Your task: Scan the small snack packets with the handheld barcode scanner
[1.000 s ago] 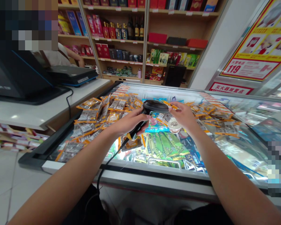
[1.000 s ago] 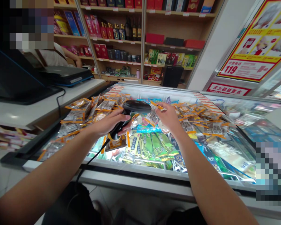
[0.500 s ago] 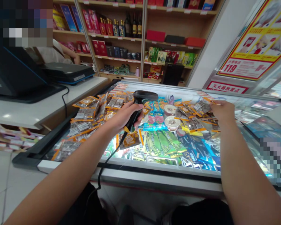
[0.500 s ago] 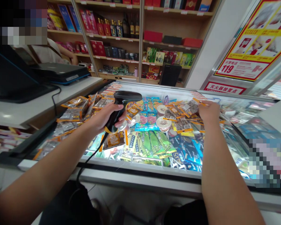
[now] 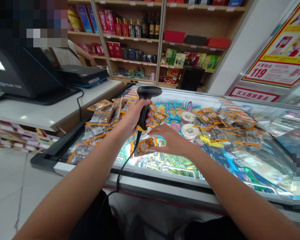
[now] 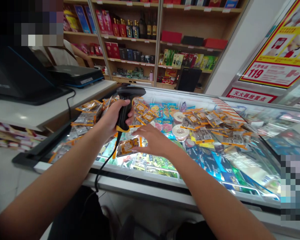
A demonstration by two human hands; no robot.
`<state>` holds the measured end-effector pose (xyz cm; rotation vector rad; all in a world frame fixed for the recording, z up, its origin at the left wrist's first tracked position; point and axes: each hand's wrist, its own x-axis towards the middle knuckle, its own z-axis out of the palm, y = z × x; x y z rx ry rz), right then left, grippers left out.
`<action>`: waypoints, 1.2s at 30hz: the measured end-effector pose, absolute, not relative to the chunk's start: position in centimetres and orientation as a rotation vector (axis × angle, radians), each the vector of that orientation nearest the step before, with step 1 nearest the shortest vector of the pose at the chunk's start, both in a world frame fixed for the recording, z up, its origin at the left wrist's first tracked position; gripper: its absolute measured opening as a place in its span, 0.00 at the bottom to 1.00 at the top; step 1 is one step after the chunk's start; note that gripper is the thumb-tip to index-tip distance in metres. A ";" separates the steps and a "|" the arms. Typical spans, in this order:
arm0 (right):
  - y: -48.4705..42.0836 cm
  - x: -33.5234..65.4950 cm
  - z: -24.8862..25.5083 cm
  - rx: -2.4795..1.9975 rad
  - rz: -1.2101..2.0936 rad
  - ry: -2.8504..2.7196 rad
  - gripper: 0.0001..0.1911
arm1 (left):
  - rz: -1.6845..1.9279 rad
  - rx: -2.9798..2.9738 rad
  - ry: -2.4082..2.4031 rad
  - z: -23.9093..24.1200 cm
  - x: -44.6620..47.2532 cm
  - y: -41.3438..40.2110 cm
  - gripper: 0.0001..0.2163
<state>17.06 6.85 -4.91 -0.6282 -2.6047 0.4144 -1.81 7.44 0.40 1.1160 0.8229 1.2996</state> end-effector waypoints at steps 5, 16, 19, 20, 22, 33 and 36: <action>6.4 15.9 -6.7 -0.558 0.262 -2.702 0.31 | 1.312 1.115 0.817 0.8 -1.8 7.1 0.11; 11.6 22.5 -4.5 -1.109 1.179 -1.910 0.26 | 1.318 1.180 0.774 1.0 -1.6 6.7 0.09; 12.3 23.1 -4.3 -1.079 1.377 -1.637 0.29 | 1.247 1.261 0.749 0.7 -1.6 6.6 0.10; 12.4 23.1 -4.3 -1.077 1.404 -1.585 0.29 | 1.201 1.294 0.741 0.6 -1.6 6.5 0.10; 12.3 23.1 -4.1 -1.078 1.399 -1.531 0.31 | 1.068 1.376 0.733 0.3 -1.6 6.3 0.10; 12.7 23.5 -4.8 -0.962 1.569 -1.416 0.28 | 0.942 1.447 0.725 -1.2 -1.0 6.5 0.13; 12.7 23.4 -4.9 -0.843 1.679 -1.288 0.24 | 0.962 1.436 0.726 -1.4 -1.0 6.8 0.15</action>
